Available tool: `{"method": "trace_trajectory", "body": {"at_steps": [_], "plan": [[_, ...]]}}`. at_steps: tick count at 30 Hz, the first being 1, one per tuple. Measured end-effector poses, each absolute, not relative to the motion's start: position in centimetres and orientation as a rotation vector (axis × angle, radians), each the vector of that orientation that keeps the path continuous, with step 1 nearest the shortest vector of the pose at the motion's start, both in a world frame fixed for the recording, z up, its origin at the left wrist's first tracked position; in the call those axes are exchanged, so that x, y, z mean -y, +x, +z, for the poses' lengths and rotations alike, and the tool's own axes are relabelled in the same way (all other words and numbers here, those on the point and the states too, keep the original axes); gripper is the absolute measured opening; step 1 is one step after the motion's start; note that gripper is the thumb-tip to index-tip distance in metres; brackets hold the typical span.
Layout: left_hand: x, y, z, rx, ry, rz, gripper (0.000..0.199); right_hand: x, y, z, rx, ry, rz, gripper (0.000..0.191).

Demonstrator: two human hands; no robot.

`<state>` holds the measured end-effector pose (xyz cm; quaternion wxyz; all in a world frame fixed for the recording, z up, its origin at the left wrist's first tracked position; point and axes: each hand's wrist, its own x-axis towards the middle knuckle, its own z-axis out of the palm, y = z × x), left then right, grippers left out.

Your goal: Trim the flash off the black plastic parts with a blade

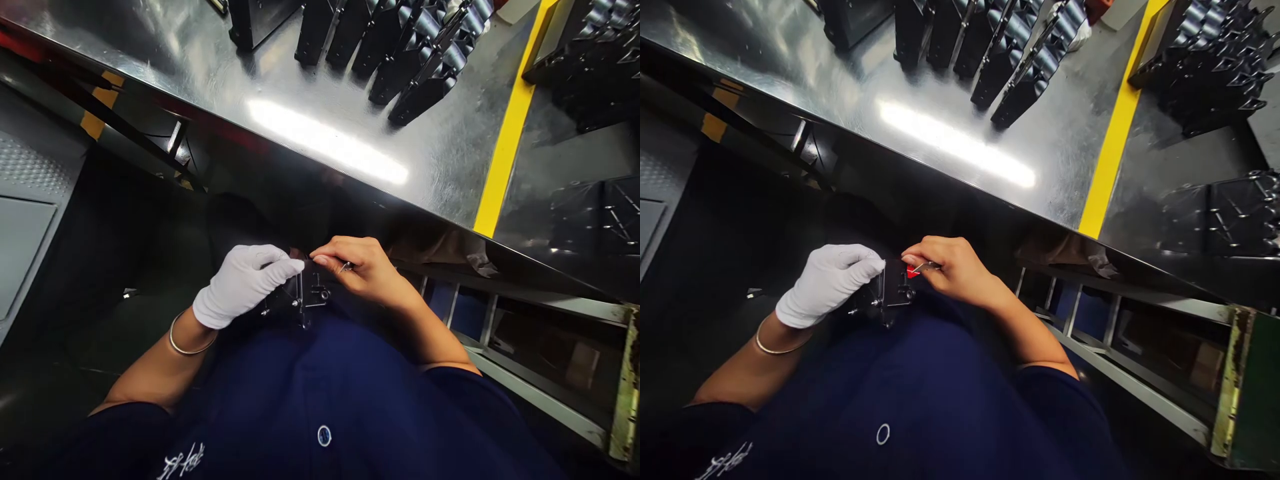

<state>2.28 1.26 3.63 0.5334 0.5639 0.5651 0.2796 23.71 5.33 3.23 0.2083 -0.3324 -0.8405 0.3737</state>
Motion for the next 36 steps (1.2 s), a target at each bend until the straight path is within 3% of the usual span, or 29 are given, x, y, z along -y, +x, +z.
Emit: {"method": "trace_trajectory", "body": {"at_steps": [6,10,13,19,31,36], "plan": [[-1.2,2.6,3.5,-1.382,1.351,0.770,0.036,-5.1,23.6,2.5,2.021,-1.301,1.248,0.041],[-1.1,2.5,2.9,-1.575,1.280,0.848,0.040,-4.0,23.4,3.0,1.977,-1.101,1.380,0.043],[-1.0,2.5,2.7,-1.618,1.251,0.831,0.042,-3.5,23.0,3.1,2.023,-0.951,1.290,0.038],[-0.9,2.8,2.8,-1.580,1.224,0.848,0.038,-3.7,22.6,3.0,2.064,-0.892,1.111,0.028],[-1.0,3.1,3.0,-1.607,1.148,0.815,0.038,-4.5,23.7,3.3,2.229,-0.716,1.287,0.042],[-1.4,3.0,3.0,-1.652,1.183,0.873,0.038,-4.1,23.4,3.5,2.127,-0.785,1.176,0.034]]}}
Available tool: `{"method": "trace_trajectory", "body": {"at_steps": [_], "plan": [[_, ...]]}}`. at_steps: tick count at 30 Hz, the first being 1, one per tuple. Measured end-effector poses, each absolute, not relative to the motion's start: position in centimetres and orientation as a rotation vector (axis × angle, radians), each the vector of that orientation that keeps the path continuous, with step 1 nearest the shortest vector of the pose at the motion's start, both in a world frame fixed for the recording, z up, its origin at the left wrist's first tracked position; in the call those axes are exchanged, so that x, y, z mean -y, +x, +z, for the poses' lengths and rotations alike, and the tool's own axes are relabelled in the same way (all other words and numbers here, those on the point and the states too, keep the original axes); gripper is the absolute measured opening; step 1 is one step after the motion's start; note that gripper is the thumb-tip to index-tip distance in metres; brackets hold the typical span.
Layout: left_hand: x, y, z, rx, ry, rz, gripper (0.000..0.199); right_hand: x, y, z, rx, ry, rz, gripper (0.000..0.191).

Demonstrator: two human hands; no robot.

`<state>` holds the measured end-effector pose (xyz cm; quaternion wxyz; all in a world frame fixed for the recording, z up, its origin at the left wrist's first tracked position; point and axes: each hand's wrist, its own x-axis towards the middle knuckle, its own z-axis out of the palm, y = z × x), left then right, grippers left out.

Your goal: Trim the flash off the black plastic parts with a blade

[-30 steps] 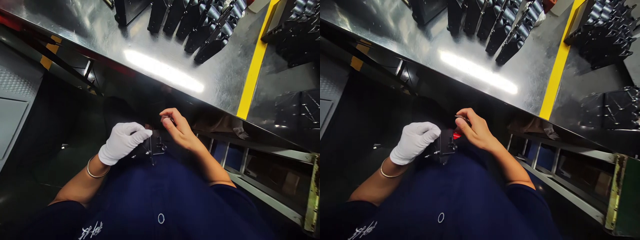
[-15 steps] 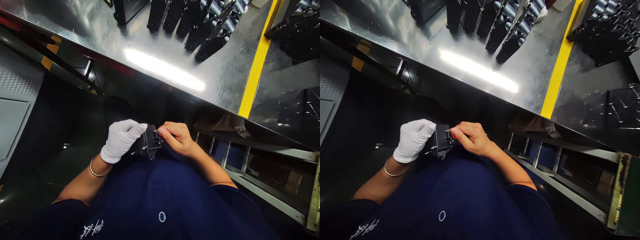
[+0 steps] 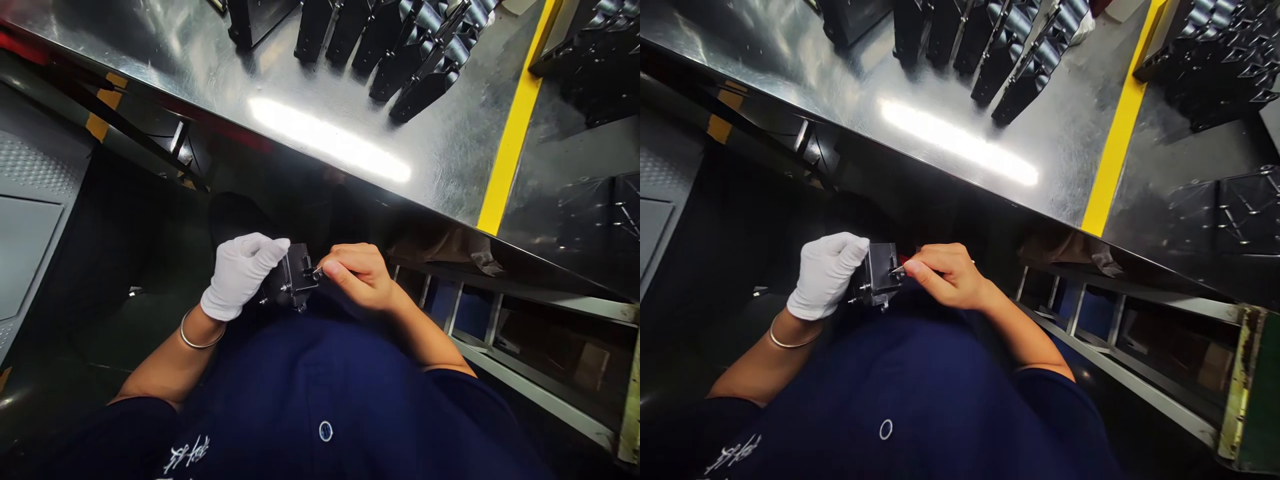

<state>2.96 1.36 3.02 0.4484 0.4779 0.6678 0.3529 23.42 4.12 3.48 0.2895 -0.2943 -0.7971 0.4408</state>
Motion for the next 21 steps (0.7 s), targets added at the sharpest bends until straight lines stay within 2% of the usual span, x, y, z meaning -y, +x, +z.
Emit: {"method": "trace_trajectory", "body": {"at_steps": [3,10,15,18,21], "plan": [[-1.4,2.8,2.8,-1.655,1.198,0.863,0.038,-4.0,23.2,3.3,2.131,-0.783,1.065,0.026],[-1.2,3.1,2.6,-1.649,1.177,0.868,0.037,-4.0,23.1,3.1,2.179,-0.774,0.996,0.025],[-0.9,3.1,2.7,-1.580,1.179,0.878,0.037,-4.5,23.9,3.1,2.147,-0.677,1.421,0.040],[-1.0,3.0,2.5,-1.525,1.253,0.923,0.037,-4.8,24.6,3.2,2.088,-0.521,1.717,0.039],[-1.3,2.7,2.4,-1.552,1.288,0.962,0.036,-4.8,24.7,3.4,2.101,-0.546,1.564,0.035]]}}
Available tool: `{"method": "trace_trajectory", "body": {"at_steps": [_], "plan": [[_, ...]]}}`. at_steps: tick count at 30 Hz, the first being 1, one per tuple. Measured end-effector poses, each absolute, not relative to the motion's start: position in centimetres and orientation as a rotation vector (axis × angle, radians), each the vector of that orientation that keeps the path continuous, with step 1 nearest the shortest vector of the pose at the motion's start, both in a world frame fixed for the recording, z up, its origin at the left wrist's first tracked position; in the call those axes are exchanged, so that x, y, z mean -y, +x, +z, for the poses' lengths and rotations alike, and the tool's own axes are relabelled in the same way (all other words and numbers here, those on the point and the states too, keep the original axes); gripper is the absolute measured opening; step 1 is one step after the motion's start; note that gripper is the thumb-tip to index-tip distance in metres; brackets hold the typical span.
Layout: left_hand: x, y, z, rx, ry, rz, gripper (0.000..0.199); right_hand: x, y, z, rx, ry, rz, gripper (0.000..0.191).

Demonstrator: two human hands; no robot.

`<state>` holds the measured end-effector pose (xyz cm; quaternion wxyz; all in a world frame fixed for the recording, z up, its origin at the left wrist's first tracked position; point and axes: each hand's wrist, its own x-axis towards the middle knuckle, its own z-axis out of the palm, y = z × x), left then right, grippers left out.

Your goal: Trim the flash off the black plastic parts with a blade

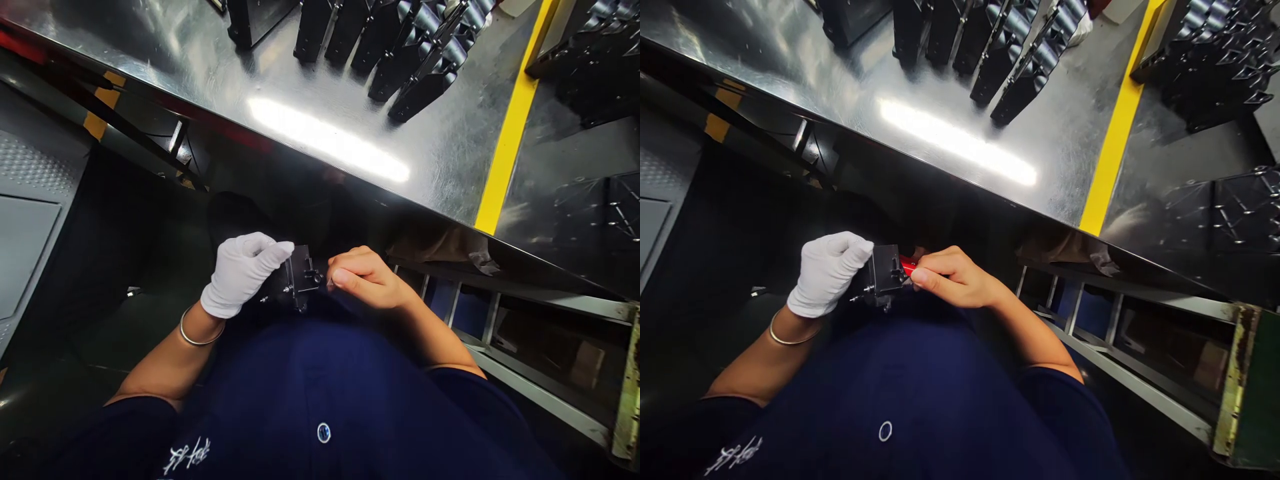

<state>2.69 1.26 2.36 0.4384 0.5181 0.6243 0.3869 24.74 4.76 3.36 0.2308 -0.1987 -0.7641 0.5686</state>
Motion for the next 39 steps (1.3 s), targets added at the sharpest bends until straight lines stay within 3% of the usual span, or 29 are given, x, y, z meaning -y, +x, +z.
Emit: {"method": "trace_trajectory", "body": {"at_steps": [5,19,28,34,36,39], "plan": [[-1.4,2.8,2.4,-1.581,1.287,0.940,0.035,-4.4,24.0,3.2,2.308,-0.638,0.994,0.044],[-1.6,3.8,2.5,-1.679,1.167,0.973,0.048,-4.2,23.4,2.6,2.404,-0.874,0.419,0.055],[-1.4,4.1,2.2,-1.725,1.049,0.911,0.051,-3.9,23.3,2.2,2.431,-0.921,0.425,0.057],[-1.8,4.2,2.1,-1.725,0.942,0.842,0.050,-4.3,23.8,2.9,2.418,-0.660,1.137,0.045],[-2.1,4.1,2.1,-1.697,0.873,0.788,0.048,-4.4,23.8,2.9,2.325,-0.783,1.064,0.037],[-2.3,4.0,1.6,-1.616,0.788,0.715,0.049,-4.3,23.5,2.3,2.232,-0.962,0.640,0.022]]}}
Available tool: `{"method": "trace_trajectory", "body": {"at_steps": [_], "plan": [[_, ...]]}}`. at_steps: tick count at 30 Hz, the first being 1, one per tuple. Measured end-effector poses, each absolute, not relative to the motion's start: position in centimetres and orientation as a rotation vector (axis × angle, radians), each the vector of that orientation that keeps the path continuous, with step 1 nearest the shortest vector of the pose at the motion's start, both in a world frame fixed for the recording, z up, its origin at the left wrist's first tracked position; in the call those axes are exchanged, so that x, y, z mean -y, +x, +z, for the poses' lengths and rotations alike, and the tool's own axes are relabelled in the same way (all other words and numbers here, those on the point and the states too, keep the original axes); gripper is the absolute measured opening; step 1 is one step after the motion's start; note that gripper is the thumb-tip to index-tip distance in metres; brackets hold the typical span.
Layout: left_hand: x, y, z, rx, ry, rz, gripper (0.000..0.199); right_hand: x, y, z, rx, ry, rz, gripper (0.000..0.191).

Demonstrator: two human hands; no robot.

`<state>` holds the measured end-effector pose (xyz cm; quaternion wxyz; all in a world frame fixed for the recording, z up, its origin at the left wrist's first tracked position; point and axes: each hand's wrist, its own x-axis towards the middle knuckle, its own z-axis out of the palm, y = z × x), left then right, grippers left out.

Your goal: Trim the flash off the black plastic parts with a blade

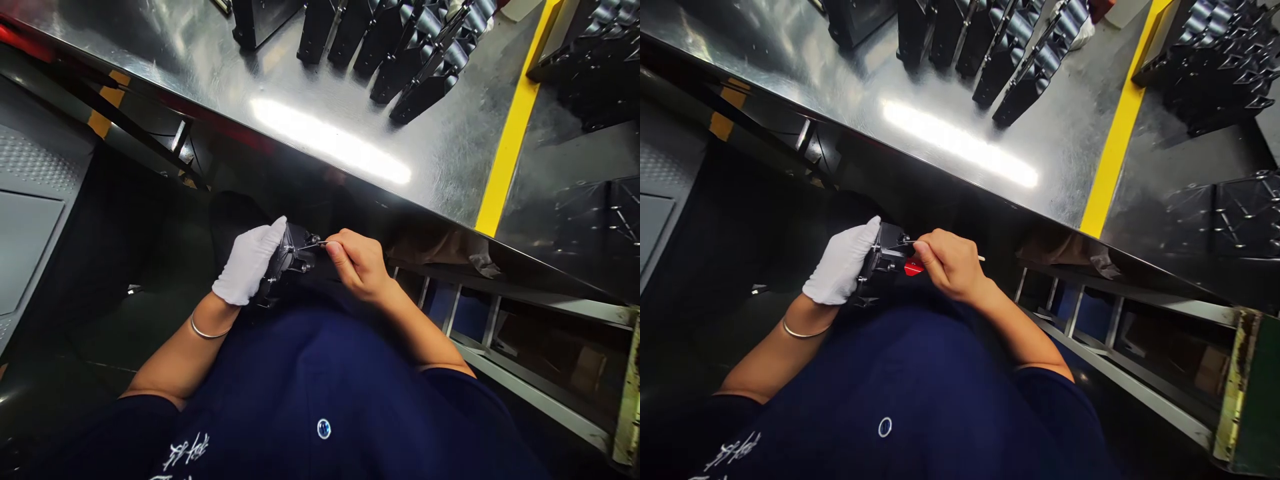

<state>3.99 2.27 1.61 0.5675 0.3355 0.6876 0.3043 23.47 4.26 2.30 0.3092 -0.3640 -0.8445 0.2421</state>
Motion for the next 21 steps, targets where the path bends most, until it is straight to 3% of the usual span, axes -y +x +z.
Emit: {"method": "trace_trajectory", "body": {"at_steps": [4,11,21], "plan": [[-2.2,3.9,0.8,-1.585,0.760,0.705,0.047,-3.9,23.0,1.5,2.214,-1.019,0.300,0.016],[-2.1,4.1,0.8,-1.578,0.763,0.731,0.045,-3.7,23.1,1.2,2.287,-1.093,0.215,0.022],[-1.7,4.0,0.9,-1.682,0.742,0.778,0.044,-3.5,22.8,1.1,2.307,-1.009,0.469,0.025]]}}
